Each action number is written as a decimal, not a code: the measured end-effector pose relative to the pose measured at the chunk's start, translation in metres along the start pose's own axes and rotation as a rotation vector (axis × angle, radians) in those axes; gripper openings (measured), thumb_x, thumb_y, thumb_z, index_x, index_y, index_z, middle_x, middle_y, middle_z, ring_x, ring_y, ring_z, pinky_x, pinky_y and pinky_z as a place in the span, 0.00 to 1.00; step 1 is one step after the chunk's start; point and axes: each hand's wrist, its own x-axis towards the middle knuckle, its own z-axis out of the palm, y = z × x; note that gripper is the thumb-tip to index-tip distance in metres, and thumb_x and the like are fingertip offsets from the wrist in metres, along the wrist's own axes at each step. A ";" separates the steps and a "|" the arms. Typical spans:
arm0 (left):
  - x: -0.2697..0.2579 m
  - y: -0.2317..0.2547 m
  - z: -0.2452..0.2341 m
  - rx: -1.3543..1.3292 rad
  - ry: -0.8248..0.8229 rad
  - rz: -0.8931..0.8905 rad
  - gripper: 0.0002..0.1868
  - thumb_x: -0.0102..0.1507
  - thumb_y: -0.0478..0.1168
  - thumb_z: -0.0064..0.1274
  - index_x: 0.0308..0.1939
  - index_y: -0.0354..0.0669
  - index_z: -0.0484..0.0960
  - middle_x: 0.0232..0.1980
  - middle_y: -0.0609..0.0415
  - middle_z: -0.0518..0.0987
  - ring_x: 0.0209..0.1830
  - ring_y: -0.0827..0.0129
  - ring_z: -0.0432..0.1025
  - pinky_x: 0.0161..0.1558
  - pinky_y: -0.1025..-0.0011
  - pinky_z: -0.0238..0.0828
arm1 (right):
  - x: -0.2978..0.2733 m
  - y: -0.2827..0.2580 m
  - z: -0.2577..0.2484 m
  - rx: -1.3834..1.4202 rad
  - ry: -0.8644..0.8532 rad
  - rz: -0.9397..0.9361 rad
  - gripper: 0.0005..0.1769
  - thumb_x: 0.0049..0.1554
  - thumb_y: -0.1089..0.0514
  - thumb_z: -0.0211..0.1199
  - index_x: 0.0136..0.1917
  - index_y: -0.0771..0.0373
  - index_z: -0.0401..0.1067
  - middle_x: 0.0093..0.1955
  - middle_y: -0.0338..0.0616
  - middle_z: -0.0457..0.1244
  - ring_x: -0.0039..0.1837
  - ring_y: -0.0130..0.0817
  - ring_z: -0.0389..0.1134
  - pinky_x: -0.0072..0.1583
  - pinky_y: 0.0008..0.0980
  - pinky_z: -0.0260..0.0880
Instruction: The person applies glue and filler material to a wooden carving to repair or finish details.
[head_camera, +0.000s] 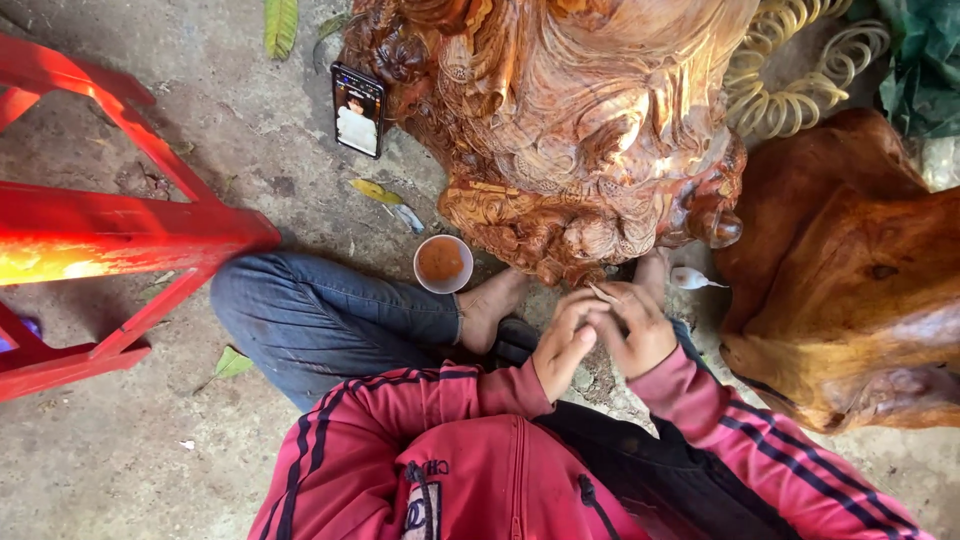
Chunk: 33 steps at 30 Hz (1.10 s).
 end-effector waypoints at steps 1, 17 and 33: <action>-0.003 -0.013 -0.001 -0.005 -0.002 0.000 0.30 0.73 0.56 0.32 0.62 0.30 0.68 0.65 0.25 0.60 0.63 0.34 0.63 0.64 0.39 0.64 | -0.002 0.008 0.003 -0.005 -0.001 0.003 0.18 0.60 0.62 0.63 0.62 0.72 0.73 0.51 0.61 0.67 0.49 0.57 0.72 0.54 0.47 0.77; -0.054 -0.113 -0.123 0.026 0.180 -0.160 0.20 0.67 0.32 0.51 0.64 0.40 0.74 0.69 0.41 0.65 0.54 0.54 0.77 0.48 0.63 0.81 | 0.028 0.033 0.079 -0.502 0.654 -0.277 0.09 0.55 0.63 0.74 0.51 0.58 0.83 0.41 0.40 0.63 0.38 0.36 0.66 0.40 0.36 0.71; -0.062 -0.159 -0.149 0.267 0.208 -0.099 0.17 0.64 0.36 0.57 0.57 0.42 0.79 0.61 0.45 0.73 0.41 0.61 0.80 0.33 0.72 0.83 | 0.022 0.048 0.105 -0.396 0.776 -0.232 0.05 0.58 0.69 0.69 0.49 0.68 0.82 0.39 0.46 0.64 0.38 0.42 0.68 0.43 0.38 0.72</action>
